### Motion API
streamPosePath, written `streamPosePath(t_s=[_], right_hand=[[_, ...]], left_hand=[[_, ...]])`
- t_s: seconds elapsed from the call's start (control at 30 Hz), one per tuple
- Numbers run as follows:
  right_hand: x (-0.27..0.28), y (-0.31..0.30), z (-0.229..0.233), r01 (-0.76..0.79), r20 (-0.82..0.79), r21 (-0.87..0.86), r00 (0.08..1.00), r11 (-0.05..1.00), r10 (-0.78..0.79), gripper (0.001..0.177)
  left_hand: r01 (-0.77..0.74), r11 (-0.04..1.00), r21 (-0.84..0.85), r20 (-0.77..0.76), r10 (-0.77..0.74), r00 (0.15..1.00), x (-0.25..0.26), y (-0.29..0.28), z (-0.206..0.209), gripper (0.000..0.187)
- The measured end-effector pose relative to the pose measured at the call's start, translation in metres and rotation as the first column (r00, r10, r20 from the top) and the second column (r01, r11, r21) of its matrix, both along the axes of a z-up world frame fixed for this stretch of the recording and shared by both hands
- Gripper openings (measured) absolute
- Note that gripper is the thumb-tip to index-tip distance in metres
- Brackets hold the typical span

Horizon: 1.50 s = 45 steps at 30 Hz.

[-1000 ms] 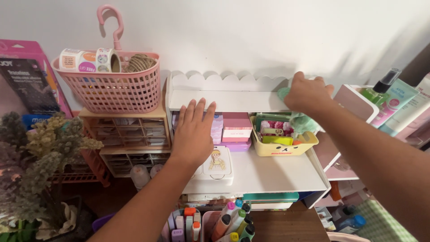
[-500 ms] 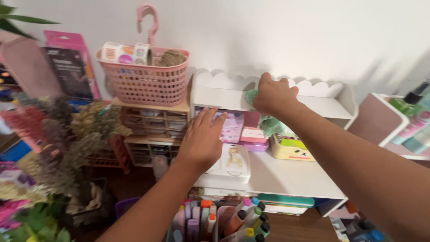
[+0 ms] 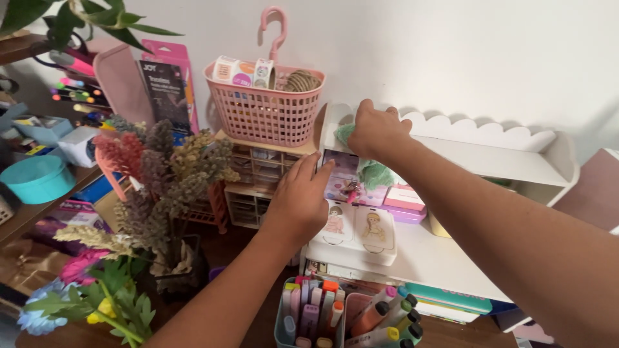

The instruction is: The person clears various items from a white desk shelf, including a potted plant, pen holders, and small storage boxes. They then use a green cloth to wipe the shelf surfaces thoroughly.

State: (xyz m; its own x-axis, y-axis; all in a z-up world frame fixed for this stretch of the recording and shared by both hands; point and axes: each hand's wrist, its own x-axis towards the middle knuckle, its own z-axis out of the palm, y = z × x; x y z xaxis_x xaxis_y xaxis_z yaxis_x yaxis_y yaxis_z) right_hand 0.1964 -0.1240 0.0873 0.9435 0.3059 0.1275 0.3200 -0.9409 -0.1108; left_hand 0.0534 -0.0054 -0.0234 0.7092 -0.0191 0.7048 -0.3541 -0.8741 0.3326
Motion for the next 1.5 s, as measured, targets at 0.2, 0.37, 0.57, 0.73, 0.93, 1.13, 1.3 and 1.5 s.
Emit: streamPosePath(t_s=[0.2, 0.37, 0.57, 0.73, 0.93, 1.13, 1.3, 1.5], right_hand=[[-0.002, 0.025, 0.003, -0.078, -0.001, 0.015, 0.997, 0.997, 0.078, 0.048], [0.001, 0.030, 0.004, -0.124, -0.040, 0.072, 0.991, 0.990, 0.127, 0.040], [0.007, 0.014, 0.003, -0.256, -0.051, 0.100, 0.964, 0.961, 0.262, 0.043], [0.003, 0.002, -0.001, -0.373, -0.016, 0.102, 0.926, 0.922, 0.377, 0.040], [-0.013, -0.009, -0.005, -0.366, -0.010, 0.104, 0.929, 0.925, 0.369, 0.040], [-0.020, -0.040, -0.009, -0.252, -0.011, 0.053, 0.967, 0.966, 0.253, 0.044], [-0.015, -0.084, -0.003, -0.121, -0.033, 0.057, 0.992, 0.991, 0.123, 0.041], [-0.010, -0.123, 0.000, -0.023, -0.056, 0.026, 0.998, 0.999, 0.024, 0.042]], left_hand=[[-0.018, 1.000, 0.016, 0.024, 0.018, 1.000, -0.008, 0.005, -0.003, 0.060], [-0.035, 0.999, 0.026, 0.000, 0.035, 0.999, -0.012, 0.006, -0.004, 0.060], [-0.011, 1.000, 0.008, -0.024, 0.011, 1.000, -0.015, -0.002, -0.002, 0.061], [0.012, 1.000, 0.000, -0.007, -0.012, 1.000, -0.014, -0.011, 0.000, 0.060], [-0.001, 1.000, 0.013, -0.010, 0.001, 1.000, -0.010, -0.020, 0.003, 0.063], [-0.017, 0.999, 0.050, -0.073, 0.021, 0.997, 0.000, -0.028, 0.007, 0.069], [-0.025, 0.995, 0.101, -0.079, 0.033, 0.996, 0.022, -0.037, 0.015, 0.067], [-0.014, 0.965, 0.262, -0.125, 0.048, 0.991, 0.049, -0.048, 0.023, 0.072]])
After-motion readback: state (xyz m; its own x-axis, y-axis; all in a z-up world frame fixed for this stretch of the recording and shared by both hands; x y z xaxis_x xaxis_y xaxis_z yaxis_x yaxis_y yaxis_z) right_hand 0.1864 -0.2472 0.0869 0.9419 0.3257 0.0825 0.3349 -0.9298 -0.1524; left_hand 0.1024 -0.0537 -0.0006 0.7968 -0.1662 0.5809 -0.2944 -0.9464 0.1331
